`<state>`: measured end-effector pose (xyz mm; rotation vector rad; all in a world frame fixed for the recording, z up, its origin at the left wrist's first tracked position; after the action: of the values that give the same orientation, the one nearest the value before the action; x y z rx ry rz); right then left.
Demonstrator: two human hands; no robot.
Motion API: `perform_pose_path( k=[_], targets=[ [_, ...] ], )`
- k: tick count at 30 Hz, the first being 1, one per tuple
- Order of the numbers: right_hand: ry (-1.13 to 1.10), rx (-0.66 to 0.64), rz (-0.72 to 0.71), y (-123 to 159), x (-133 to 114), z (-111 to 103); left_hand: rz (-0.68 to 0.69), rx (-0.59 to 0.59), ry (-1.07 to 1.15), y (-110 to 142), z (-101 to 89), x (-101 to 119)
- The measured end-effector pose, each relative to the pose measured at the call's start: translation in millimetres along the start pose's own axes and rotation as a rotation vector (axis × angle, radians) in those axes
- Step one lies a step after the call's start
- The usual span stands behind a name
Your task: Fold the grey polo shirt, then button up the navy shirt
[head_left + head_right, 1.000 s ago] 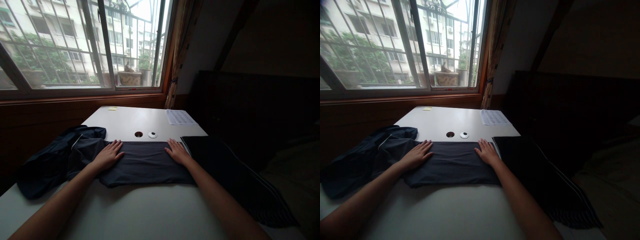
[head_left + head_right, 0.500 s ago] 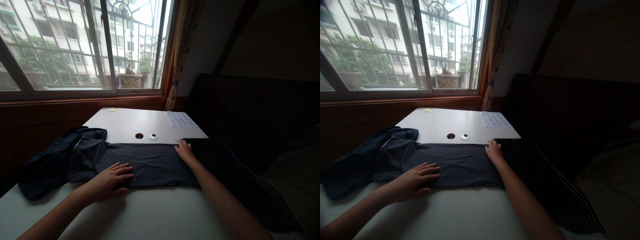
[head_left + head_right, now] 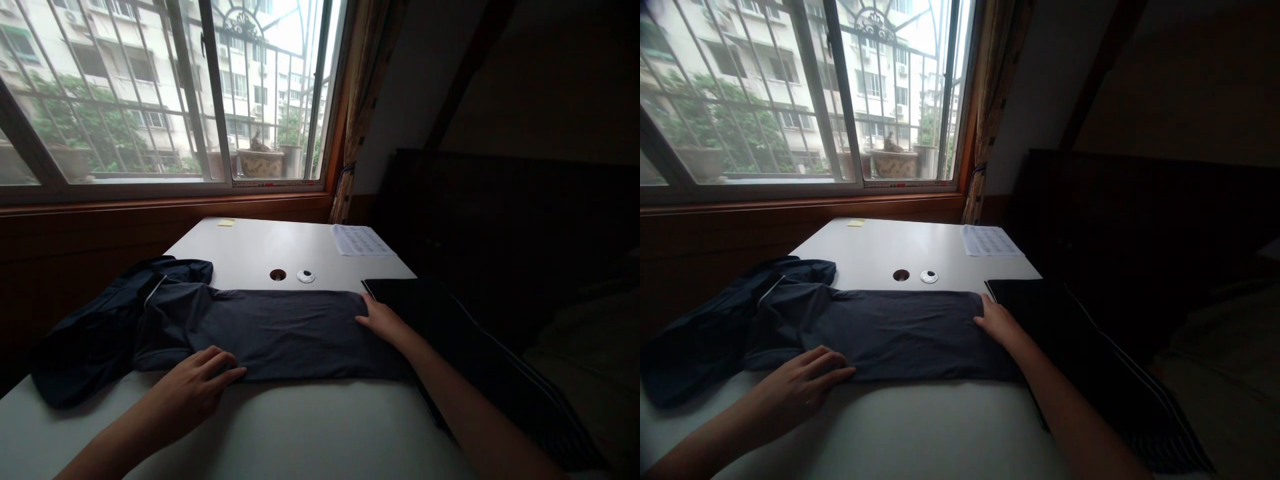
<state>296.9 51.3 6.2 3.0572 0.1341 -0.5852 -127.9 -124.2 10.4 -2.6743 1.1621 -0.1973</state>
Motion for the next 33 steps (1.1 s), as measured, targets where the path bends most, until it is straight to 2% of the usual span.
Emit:
perform_pose_path(
  k=[3, 6, 11, 14, 18, 21, 26, 28, 29, 33],
  targets=[
    [-0.087, 0.069, -0.067, 8.4, -4.5, -3.9, -0.014, -0.011, -0.064, -6.6, 5.4, 0.6],
    [-0.169, 0.109, -0.056, 12.4, -3.0, -5.7, -0.015, -0.063, -0.070, -14.5, 8.5, 3.4],
    [-0.275, 0.128, -0.043, 16.5, -2.4, -0.6, -0.033, -0.078, 0.040, -19.5, 7.9, 4.3],
    [-0.328, 0.154, -0.062, 14.7, -4.9, -6.0, -0.061, -0.094, 0.133, -19.1, 6.5, 3.1],
    [-0.389, 0.193, -0.088, 8.6, -4.8, -33.7, -0.085, -0.141, 0.230, -25.0, 3.7, 10.3],
    [-0.463, 0.224, -0.120, 6.1, 1.6, -63.9, -0.076, -0.165, 0.290, -37.8, 1.9, 28.8],
    [-0.508, 0.220, -0.038, 10.0, 35.8, -112.8, 0.002, -0.148, 0.352, -66.5, -3.7, 61.9],
    [-0.528, 0.174, 0.020, 14.1, 54.1, -126.4, 0.011, -0.092, 0.325, -76.7, -7.6, 54.0],
    [-0.550, 0.158, 0.042, 16.3, 62.8, -131.8, -0.010, -0.053, 0.287, -80.8, -9.1, 42.2],
    [-0.619, 0.146, 0.054, 20.8, 88.9, -143.4, -0.212, 0.106, 0.041, -85.4, -3.8, -37.7]
  ],
)
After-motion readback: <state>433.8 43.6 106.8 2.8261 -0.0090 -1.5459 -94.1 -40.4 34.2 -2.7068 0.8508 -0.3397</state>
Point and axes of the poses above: each hand's wrist, its own y-axis away from the middle knuckle, its own z-axis out of the palm, x = y × z, the point moved 4 cm from there along -y, towards the middle knuckle, and after that the axes turned 1 degree about y, right-handed, at the moved point
